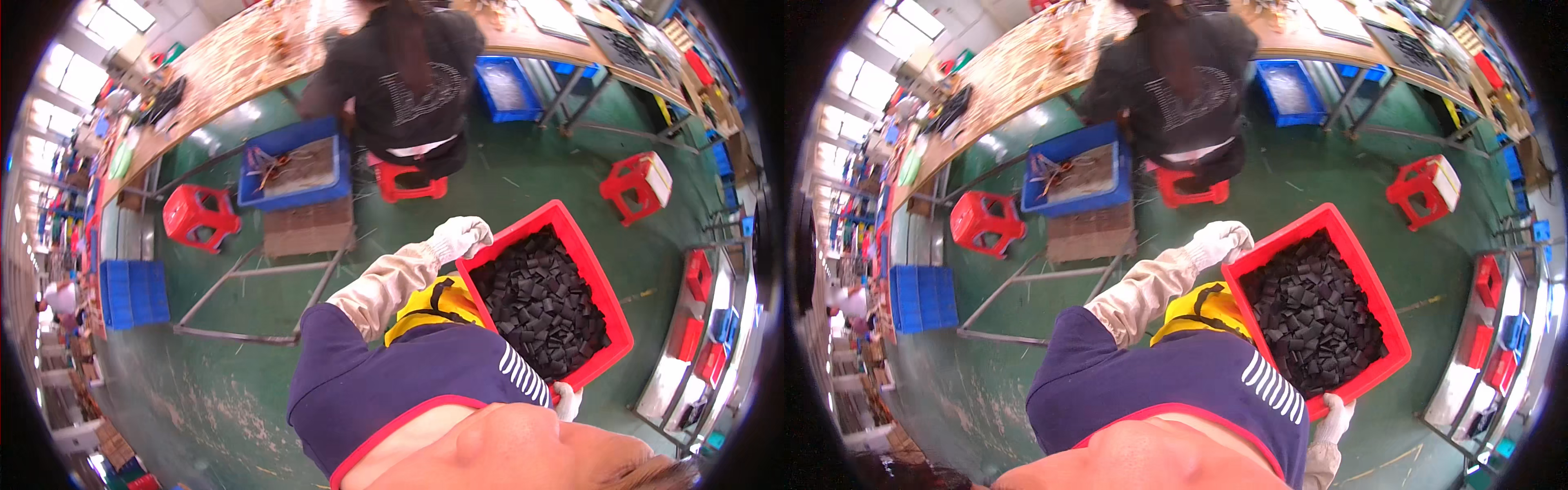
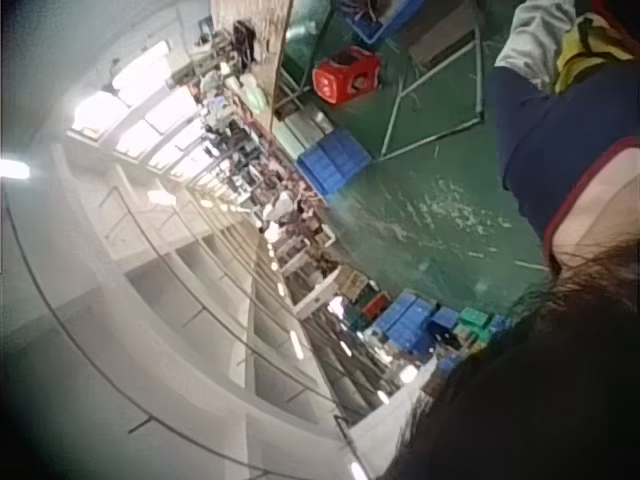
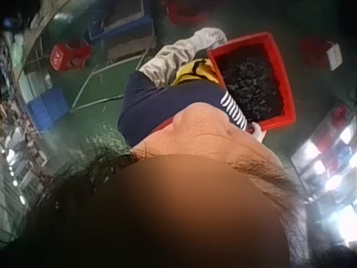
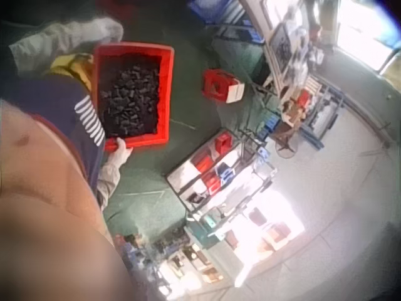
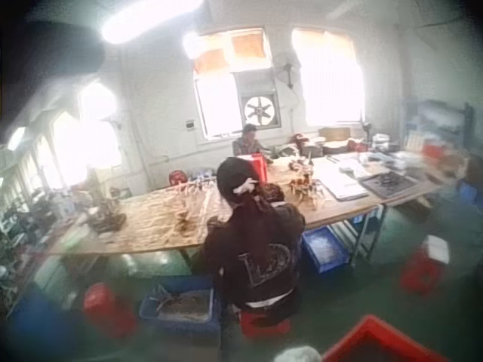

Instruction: The person uses a heat gun to warm black plastic chunks in a red bin while stirring them with a gloved hand. After heating, they carry the bin across the workshop floor to another workstation.

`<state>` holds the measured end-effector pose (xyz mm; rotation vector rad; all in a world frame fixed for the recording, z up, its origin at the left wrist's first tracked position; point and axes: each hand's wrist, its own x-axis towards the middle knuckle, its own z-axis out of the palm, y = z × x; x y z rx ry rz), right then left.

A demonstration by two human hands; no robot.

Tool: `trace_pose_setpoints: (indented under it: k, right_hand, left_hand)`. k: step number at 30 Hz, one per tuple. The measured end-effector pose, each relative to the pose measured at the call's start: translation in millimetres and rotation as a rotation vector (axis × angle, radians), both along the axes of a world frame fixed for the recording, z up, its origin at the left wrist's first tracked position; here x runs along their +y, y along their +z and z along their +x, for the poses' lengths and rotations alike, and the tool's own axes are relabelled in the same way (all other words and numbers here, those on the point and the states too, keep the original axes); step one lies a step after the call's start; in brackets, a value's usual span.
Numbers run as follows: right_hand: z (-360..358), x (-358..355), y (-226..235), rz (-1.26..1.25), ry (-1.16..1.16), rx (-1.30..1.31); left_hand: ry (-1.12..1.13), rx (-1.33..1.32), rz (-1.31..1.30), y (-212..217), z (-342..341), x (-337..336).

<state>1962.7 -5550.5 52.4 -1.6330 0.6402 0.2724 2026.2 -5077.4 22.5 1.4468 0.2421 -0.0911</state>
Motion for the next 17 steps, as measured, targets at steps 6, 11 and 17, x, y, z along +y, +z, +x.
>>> trace_pose_setpoints:
  k: [6, 11, 17]
  right_hand:
    - [122.0, -16.6, -0.1, 0.101, -0.153, -0.089]
    - [265.3, -26.5, 10.2, 0.024, -0.134, -0.055]
    - [483.6, -23.7, 82.1, 0.022, 0.041, -0.103]
  left_hand:
    - [-0.209, -0.071, 0.143, 42.6, 202.2, -57.7]
    - [-0.166, -0.133, 0.248, 59.6, 353.1, -68.0]
    - [0.254, -0.278, 0.059, 9.0, 512.6, -27.9]
